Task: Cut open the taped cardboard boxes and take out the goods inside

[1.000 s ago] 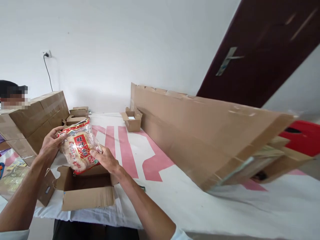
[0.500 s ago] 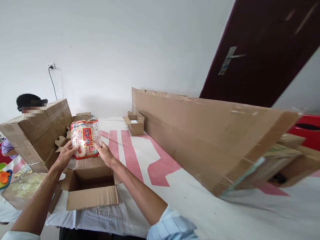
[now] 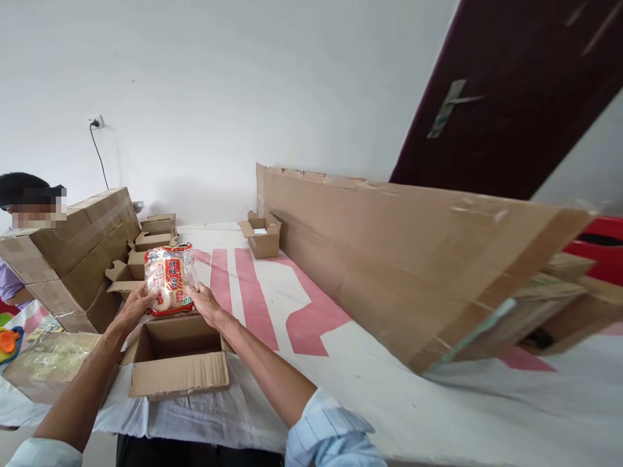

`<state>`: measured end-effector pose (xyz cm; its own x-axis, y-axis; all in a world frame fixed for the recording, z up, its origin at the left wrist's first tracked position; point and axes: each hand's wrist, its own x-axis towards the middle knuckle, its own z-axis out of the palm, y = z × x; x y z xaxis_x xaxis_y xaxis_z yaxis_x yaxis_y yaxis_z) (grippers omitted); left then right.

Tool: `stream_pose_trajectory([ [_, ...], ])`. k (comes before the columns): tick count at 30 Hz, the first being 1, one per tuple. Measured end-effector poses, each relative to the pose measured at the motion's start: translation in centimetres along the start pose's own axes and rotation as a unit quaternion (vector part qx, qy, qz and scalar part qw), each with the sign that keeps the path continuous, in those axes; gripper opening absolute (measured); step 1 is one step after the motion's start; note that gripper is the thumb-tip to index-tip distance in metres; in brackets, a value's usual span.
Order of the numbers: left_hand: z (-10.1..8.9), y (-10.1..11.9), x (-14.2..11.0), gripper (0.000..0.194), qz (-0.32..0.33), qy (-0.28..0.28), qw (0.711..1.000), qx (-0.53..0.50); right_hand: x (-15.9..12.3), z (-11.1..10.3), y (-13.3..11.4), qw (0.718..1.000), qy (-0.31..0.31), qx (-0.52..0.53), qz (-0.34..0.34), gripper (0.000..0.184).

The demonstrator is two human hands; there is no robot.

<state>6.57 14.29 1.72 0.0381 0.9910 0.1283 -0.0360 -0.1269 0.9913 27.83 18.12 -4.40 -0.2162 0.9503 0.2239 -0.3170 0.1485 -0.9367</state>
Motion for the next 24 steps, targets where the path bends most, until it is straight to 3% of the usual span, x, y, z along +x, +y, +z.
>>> stream_pose_trajectory([
  [10, -0.1, 0.3, 0.8, 0.076, 0.034, -0.006, 0.999, 0.002, 0.6, 0.2, -0.2, 1.0, -0.002, 0.011, -0.016, 0.051],
  [16, 0.2, 1.8, 0.7, 0.076, 0.069, -0.007, 0.998, -0.002, 0.0, 0.4, -2.3, 0.998, -0.001, 0.013, -0.063, 0.053],
  [24, 2.1, 4.6, -1.2, 0.064, 0.152, -0.03, 0.988, 0.014, -1.2, 0.8, -5.6, 0.994, -0.039, 0.02, -0.103, 0.061],
])
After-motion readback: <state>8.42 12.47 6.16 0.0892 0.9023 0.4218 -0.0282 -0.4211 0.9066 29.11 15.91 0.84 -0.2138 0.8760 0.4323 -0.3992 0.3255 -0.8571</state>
